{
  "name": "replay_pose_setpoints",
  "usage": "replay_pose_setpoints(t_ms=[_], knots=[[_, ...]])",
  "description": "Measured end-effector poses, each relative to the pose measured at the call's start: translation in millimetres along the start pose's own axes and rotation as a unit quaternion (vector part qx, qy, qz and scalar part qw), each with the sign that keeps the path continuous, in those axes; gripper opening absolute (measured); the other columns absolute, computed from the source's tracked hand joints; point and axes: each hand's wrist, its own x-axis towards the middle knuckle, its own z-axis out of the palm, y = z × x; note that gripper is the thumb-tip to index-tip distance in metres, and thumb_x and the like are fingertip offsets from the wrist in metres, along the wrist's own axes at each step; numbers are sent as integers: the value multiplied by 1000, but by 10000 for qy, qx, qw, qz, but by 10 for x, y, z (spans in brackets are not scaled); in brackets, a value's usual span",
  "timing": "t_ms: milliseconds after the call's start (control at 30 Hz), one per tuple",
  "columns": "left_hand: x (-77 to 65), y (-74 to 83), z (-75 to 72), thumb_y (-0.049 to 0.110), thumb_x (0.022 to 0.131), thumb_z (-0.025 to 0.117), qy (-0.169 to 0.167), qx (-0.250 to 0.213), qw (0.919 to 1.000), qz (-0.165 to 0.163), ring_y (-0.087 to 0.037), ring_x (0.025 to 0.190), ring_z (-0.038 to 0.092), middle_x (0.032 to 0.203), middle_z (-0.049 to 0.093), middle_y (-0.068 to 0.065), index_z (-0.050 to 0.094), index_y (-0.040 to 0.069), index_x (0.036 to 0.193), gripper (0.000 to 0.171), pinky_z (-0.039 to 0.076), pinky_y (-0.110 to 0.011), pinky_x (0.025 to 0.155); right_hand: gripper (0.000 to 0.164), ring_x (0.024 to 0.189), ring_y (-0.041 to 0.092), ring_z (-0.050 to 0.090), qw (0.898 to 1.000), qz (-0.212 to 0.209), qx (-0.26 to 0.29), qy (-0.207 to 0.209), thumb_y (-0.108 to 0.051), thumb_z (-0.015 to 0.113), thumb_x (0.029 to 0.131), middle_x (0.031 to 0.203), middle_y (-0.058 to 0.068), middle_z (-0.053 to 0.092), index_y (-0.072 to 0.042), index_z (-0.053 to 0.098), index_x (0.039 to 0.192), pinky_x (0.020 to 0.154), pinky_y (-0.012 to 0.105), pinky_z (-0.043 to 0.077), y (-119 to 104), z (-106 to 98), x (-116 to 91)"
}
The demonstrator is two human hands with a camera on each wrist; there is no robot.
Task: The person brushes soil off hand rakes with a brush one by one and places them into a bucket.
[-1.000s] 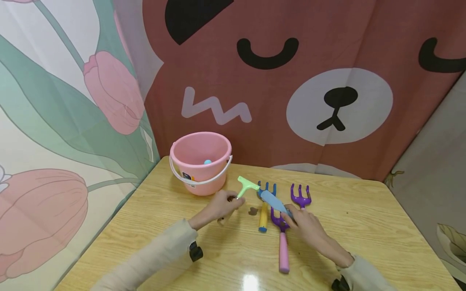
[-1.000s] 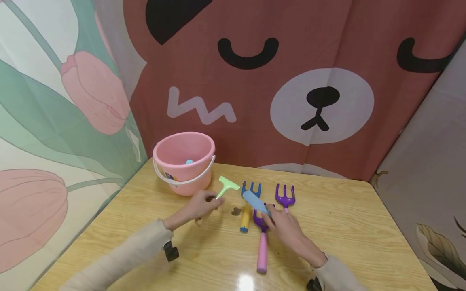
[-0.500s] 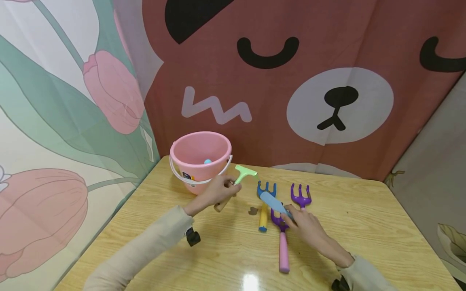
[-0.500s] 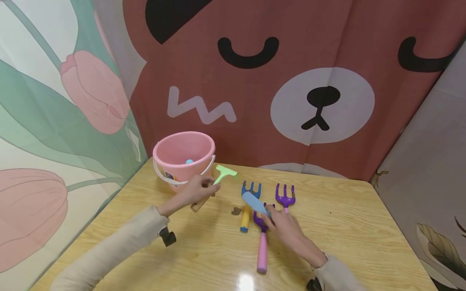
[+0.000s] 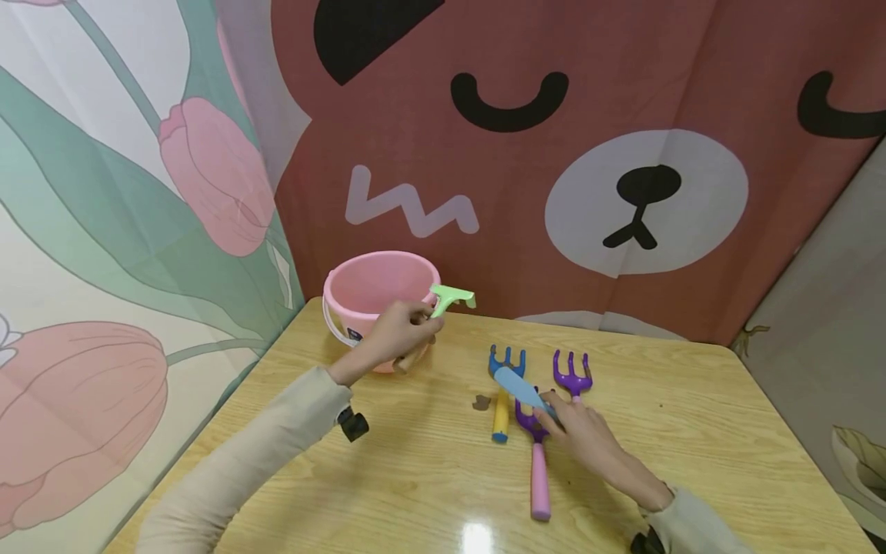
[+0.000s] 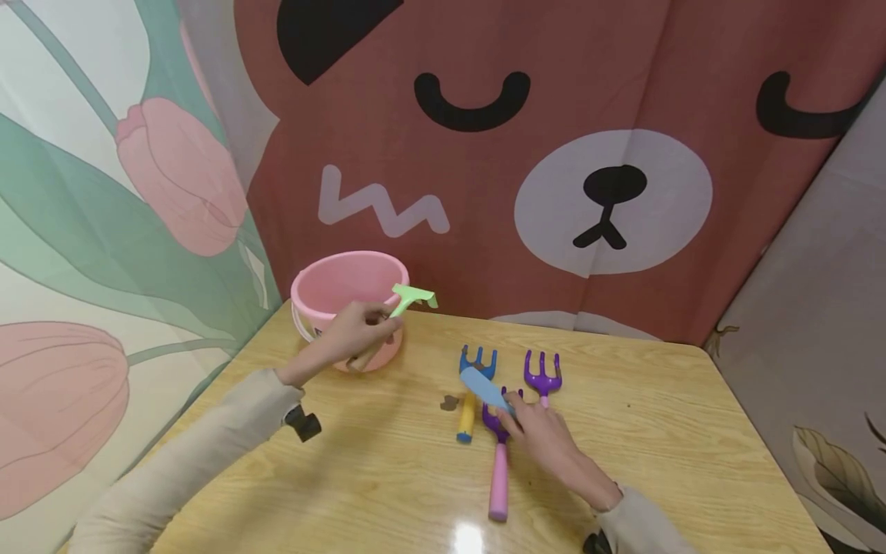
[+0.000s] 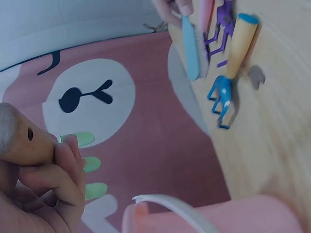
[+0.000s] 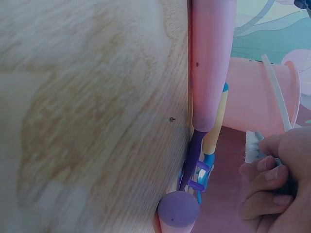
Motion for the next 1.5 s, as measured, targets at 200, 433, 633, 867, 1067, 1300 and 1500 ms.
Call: replay_pose_setpoints(t_ms=[200,433,633,867,1067,1300,1500], knots=[[62,49,-182,28,99,60,-73,-157,9996,-221,-9,42,45,67,66,-4,70,6,92,25,36,-23,43,33,43,4,35,10000,11,29,33,-24,58,101,58,-10,44,0,61,124,38,21,31,-20,-15,8],[114,17,-347,28,99,59,-64,-302,9988,-370,-10,40,43,65,65,-7,68,5,82,30,34,-24,43,35,45,5,38,10000,1,-59,9,-26,57,102,59,-11,45,0,60,125,41,24,34,-29,-17,8],[188,-33,-491,24,98,57,62,-594,9929,-1026,-9,47,47,67,65,-7,68,-3,91,30,37,-23,47,36,45,4,37,10000,21,-18,-43,-27,56,102,59,-10,44,0,60,125,41,24,33,-34,-20,-3],[275,-225,-592,26,99,57,198,-716,9860,-1494,-11,53,53,80,68,-16,65,-5,91,32,41,-23,51,34,44,3,35,10000,-13,24,-71,-27,56,102,58,-11,43,0,61,123,40,22,31,-24,-26,-11],[315,-356,-645,20,102,53,-219,-1318,9802,-1463,-12,42,37,50,45,-2,50,1,77,31,31,-25,45,35,44,3,34,9999,-3,49,-118,-26,56,102,58,-11,43,0,61,125,39,21,30,-16,-28,-19],[396,-421,-674,16,103,51,-520,-1710,9730,-1461,-7,40,30,46,36,3,39,10,60,45,23,-20,43,34,43,3,33,9999,-23,-31,-95,-26,57,101,57,-11,42,0,61,123,38,20,30,-10,-35,-24],[442,-478,-674,15,102,53,-424,-1647,9711,-1674,-9,46,34,49,36,2,44,9,57,46,30,-21,51,35,43,3,33,9999,5,-9,-128,-26,58,101,57,-11,43,0,61,124,38,20,30,-6,-35,-26]])
